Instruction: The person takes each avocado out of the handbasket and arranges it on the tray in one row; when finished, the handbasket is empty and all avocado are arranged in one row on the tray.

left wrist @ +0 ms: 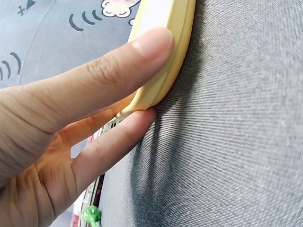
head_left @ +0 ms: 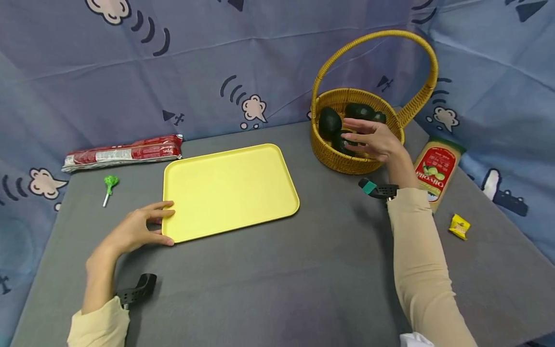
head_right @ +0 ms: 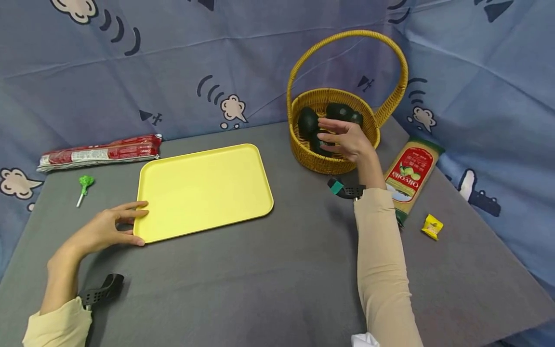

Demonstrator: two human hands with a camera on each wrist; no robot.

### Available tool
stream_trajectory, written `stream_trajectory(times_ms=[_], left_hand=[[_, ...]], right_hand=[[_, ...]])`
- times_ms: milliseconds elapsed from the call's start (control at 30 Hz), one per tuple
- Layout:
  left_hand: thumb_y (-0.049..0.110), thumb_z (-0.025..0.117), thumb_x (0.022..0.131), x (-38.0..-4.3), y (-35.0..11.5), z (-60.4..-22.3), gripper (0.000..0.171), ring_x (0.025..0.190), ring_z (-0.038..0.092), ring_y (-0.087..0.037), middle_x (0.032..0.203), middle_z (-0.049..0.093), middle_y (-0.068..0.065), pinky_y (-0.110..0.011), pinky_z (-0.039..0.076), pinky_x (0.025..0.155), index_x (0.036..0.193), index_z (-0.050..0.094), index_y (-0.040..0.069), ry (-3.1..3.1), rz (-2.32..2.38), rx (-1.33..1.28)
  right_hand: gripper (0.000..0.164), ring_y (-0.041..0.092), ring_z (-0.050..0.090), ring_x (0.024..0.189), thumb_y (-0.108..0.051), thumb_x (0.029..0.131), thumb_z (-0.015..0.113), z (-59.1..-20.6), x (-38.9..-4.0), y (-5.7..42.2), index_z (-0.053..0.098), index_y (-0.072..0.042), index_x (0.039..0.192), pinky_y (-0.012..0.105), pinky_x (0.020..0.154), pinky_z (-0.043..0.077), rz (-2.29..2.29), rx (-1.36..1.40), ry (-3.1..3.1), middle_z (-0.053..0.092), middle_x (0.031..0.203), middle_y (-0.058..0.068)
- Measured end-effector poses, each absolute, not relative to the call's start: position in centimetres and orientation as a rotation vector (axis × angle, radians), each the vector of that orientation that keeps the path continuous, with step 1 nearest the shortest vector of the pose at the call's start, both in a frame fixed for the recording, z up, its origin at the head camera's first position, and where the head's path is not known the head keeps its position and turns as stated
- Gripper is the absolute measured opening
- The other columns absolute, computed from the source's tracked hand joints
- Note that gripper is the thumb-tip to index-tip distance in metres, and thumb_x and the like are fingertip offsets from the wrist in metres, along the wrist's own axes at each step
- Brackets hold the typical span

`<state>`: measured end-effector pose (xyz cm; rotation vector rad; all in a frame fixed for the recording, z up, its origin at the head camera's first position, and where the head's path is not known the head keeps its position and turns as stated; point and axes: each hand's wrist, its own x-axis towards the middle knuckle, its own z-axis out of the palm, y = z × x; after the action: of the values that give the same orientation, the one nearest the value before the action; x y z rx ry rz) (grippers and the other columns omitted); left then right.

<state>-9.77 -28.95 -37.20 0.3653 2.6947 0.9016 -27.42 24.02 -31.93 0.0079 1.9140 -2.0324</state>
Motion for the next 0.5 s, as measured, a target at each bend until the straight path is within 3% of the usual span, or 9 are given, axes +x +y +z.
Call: stream_trajectory(times_ms=[100, 233, 400, 500], left_hand=[[0.035, 0.087, 0.067, -9.6, -29.1, -37.3, 0.084, 0.129, 0.041, -0.039, 0.147, 0.04, -0.017, -0.052, 0.037, 0.097, 0.133, 0.053, -0.004, 2.694, 0.889, 0.352], [0.036, 0.087, 0.068, -9.5, -29.0, -37.3, 0.084, 0.13, 0.039, -0.041, 0.147, 0.039, -0.018, -0.054, 0.036, 0.098, 0.133, 0.053, -0.005, 2.693, 0.899, 0.356], [0.035, 0.086, 0.068, -9.6, -29.0, -37.2, 0.083, 0.126, 0.046, -0.039, 0.148, 0.039, -0.017, -0.052, 0.039, 0.096, 0.133, 0.053, -0.004, 2.698, 0.889, 0.351], [0.036, 0.086, 0.069, -9.6, -28.9, -37.1, 0.083, 0.123, 0.049, -0.037, 0.148, 0.038, -0.016, -0.05, 0.039, 0.095, 0.134, 0.052, -0.003, 2.696, 0.882, 0.345]], right_hand=[[0.064, 0.014, 0.061, 0.106, 0.001, 0.089, 0.063, -32.2, -27.4, 23.7, 0.036, -0.003, 0.147, 0.037, 0.088, 0.053, -1.997, -0.024, 1.924, 0.029, 0.154, 0.015], [0.064, 0.012, 0.063, 0.104, 0.002, 0.09, 0.063, -32.3, -27.5, 23.7, 0.035, -0.003, 0.147, 0.034, 0.081, 0.055, -1.946, -0.028, 1.936, 0.029, 0.154, 0.013], [0.058, 0.011, 0.061, 0.107, -0.002, 0.092, 0.062, -31.8, -27.3, 24.5, 0.041, -0.008, 0.146, 0.032, 0.081, 0.056, -1.836, -0.033, 1.985, 0.035, 0.152, 0.011], [0.048, 0.011, 0.062, 0.107, -0.004, 0.094, 0.06, -31.5, -27.1, 25.2, 0.053, -0.018, 0.138, 0.031, 0.081, 0.056, -1.787, -0.016, 2.012, 0.039, 0.149, 0.009]])
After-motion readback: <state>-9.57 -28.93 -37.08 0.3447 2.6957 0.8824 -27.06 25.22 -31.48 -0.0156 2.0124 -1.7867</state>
